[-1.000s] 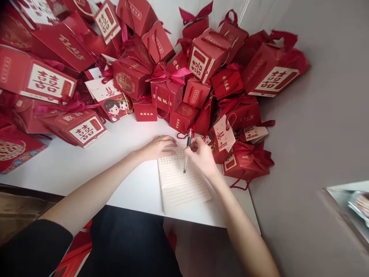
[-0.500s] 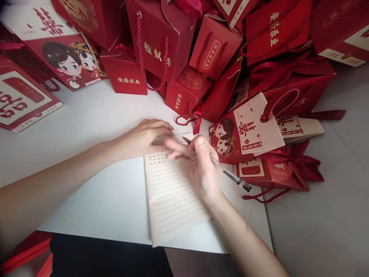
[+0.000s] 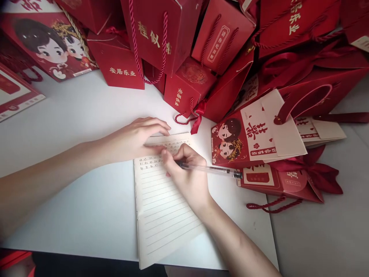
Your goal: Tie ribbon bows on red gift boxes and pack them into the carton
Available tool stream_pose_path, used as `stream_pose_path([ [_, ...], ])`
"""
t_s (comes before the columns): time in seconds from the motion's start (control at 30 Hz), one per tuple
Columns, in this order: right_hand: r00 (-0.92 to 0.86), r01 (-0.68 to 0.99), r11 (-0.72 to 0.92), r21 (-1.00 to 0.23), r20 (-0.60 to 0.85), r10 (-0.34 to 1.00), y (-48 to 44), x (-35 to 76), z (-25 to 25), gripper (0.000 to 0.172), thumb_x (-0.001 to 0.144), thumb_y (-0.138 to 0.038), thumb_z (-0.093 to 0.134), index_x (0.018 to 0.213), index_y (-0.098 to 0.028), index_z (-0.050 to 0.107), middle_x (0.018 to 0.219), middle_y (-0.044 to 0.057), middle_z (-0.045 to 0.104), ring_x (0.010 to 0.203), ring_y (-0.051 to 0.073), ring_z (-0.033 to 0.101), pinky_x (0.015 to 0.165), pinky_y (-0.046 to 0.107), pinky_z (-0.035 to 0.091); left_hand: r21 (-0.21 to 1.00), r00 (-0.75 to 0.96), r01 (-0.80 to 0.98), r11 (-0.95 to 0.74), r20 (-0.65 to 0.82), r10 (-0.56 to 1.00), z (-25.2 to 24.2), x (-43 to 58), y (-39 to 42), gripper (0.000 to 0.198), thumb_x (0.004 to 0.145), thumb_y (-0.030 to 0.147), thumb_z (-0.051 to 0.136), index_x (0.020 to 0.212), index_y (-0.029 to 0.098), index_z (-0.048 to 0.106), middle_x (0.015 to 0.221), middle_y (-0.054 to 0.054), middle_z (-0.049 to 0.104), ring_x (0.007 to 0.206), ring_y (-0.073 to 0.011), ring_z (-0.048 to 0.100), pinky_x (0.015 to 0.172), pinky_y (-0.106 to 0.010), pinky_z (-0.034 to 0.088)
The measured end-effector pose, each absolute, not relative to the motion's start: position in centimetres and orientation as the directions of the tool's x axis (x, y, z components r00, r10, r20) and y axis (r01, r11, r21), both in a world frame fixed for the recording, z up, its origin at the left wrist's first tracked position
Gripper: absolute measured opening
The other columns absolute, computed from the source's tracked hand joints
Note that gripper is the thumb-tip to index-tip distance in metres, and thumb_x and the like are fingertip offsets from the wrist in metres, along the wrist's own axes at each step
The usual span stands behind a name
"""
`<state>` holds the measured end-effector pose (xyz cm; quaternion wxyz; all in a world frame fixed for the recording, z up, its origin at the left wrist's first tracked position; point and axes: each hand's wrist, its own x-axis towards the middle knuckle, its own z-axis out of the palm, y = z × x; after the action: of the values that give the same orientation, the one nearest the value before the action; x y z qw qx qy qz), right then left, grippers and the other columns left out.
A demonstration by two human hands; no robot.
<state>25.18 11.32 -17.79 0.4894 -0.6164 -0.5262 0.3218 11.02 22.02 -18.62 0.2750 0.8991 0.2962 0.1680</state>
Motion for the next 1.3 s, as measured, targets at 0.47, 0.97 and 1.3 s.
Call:
stream_pose_path([
  [0.47,0.185,0.578,0.011,-0.816,0.144,0.972,11.54,25.21,-18.0,0.037,0.079,-0.023,0.058,0.049,-0.02,0.037,0.043,-0.007,0.04,0.041,0.006,0.033,0.043,0.021,0.028,0.57,0.766,0.443,-0.692,0.161,0.623,-18.7,11.02,21.89,0.024,0.078,0.031,0.061,0.099,0.02,0.06,0.116,-0.002,0.06,0.113,-0.0227,0.051,0.099,-0.038,0.038],
  [0.97,0.209,0.602,-0.006,-0.798,0.15,0.966,11.57,25.19,-17.84,0.035,0.078,-0.022,0.055,0.048,-0.02,0.038,0.043,-0.007,0.039,0.04,0.006,0.034,0.041,0.021,0.029,0.578,0.764,0.439,-0.687,0.162,0.624,-18.72,11.07,21.89,0.022,0.077,0.027,0.061,0.098,0.021,0.059,0.116,0.0,0.059,0.112,-0.0231,0.051,0.1,-0.039,0.037],
  [1.3,0.221,0.592,-0.004,-0.806,0.158,0.962,11.51,25.07,-17.77,0.034,0.076,-0.019,0.056,0.048,-0.02,0.037,0.042,-0.008,0.036,0.04,0.006,0.031,0.041,0.021,0.027,0.563,0.77,0.44,-0.7,0.165,0.617,-18.74,11.07,21.9,0.023,0.077,0.028,0.063,0.098,0.019,0.059,0.114,-0.002,0.06,0.111,-0.0227,0.052,0.099,-0.038,0.037],
])
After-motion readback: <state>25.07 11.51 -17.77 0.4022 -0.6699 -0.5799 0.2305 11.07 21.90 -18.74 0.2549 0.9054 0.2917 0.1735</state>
